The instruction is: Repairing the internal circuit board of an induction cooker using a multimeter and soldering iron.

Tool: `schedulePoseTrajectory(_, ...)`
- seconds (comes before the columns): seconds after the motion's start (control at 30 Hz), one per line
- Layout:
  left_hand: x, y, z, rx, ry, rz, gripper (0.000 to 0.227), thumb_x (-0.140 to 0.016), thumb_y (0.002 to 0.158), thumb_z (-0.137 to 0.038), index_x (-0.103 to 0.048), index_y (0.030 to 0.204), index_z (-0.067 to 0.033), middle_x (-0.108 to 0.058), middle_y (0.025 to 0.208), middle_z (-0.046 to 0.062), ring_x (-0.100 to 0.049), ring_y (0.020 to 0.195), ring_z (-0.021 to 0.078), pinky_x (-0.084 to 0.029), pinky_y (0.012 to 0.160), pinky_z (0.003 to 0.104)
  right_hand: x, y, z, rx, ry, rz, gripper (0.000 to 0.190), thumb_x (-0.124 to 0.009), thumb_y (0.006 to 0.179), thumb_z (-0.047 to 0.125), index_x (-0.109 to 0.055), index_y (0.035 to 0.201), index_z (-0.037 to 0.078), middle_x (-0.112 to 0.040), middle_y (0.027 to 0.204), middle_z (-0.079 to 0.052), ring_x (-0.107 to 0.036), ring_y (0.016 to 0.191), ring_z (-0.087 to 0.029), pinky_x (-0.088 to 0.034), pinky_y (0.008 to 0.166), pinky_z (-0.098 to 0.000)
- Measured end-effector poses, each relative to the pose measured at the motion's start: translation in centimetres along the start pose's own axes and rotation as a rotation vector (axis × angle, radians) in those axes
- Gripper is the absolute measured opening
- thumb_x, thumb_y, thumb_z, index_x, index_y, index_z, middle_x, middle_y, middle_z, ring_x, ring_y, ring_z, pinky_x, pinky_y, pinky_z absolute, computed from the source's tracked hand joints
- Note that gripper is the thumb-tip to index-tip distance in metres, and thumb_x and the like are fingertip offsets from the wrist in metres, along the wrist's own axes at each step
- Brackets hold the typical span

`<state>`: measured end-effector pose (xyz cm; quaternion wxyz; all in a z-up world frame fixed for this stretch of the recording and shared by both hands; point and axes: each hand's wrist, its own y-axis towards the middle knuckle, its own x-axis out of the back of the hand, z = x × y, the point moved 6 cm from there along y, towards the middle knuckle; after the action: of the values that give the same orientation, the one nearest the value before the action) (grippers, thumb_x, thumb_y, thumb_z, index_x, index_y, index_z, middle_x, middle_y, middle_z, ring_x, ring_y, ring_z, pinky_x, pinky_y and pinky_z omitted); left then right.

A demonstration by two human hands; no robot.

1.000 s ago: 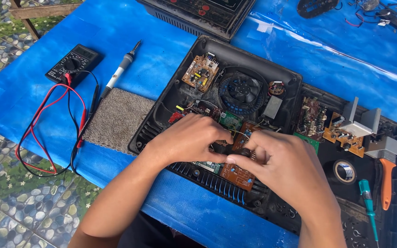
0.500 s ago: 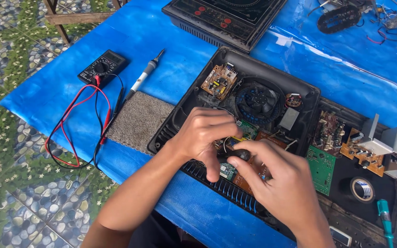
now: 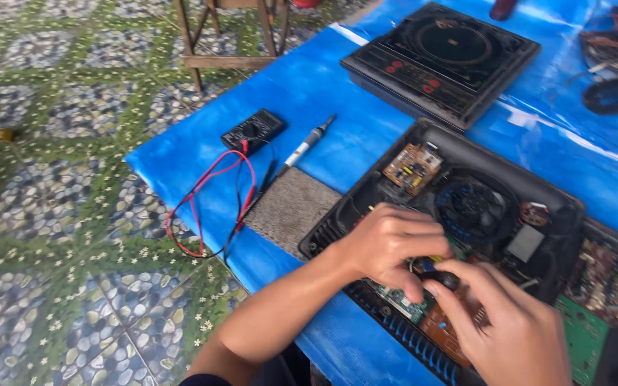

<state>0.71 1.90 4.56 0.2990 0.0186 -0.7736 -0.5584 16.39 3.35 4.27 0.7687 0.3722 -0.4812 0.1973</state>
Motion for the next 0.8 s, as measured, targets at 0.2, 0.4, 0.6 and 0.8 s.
schedulePoseTrajectory(0.2, -0.6, -0.5, 0.3, 0.066, 0.002, -0.021, 0.077, -0.014, 0.1, -0.073, -0.055, 0.093, -0.0075, -0.051, 0.078, 0.008, -0.054, 0.065, 0.0303, -0.04, 0.055, 0.044, -2.8, -1.0, -1.7, -0.263, -0.054, 0.039, 0.024, -0.075, 0.089, 0.044, -0.069, 0.11, 0.032, -0.072, 0.074, 0.017, -0.07, 0.057, -0.01, -0.054, 0.062, -0.0337)
schedulePoseTrajectory(0.4, -1.2, -0.6, 0.8, 0.099, -0.009, 0.042, 0.07, -0.016, 0.102, -0.067, -0.053, 0.094, -0.0085, -0.051, 0.078, 0.008, -0.056, 0.068, 0.0324, -0.038, 0.055, 0.046, -3.1, -0.8, -0.8, -0.14, -0.026, -0.088, 0.006, -0.07, 0.097, 0.026, -0.068, 0.092, 0.026, -0.063, 0.06, 0.011, -0.062, 0.052, -0.013, -0.049, 0.058, -0.0347)
schedulePoseTrajectory(0.6, -1.6, -0.7, 1.5, 0.176, -0.035, 0.127, 0.069, -0.016, 0.101, -0.066, -0.049, 0.086, -0.0072, -0.049, 0.073, 0.009, -0.052, 0.061, 0.034, -0.03, 0.048, 0.047, -2.8, -0.2, -2.2, -0.386, 0.015, 0.03, 0.018, -0.075, 0.089, 0.035, -0.065, 0.096, 0.023, -0.07, 0.063, 0.006, -0.067, 0.058, -0.02, -0.054, 0.069, -0.0377)
schedulePoseTrajectory(0.8, -1.5, -0.4, 1.1, 0.146, -0.028, 0.102, 0.069, -0.02, 0.101, -0.066, -0.057, 0.088, -0.0087, -0.055, 0.073, 0.008, -0.055, 0.059, 0.0327, -0.032, 0.048, 0.044, 2.1, -0.1, -2.6, -0.304, 0.069, -0.098, 0.021, -0.08, 0.095, 0.028, -0.064, 0.098, 0.015, -0.067, 0.068, 0.003, -0.058, 0.051, -0.014, -0.049, 0.06, -0.0337)
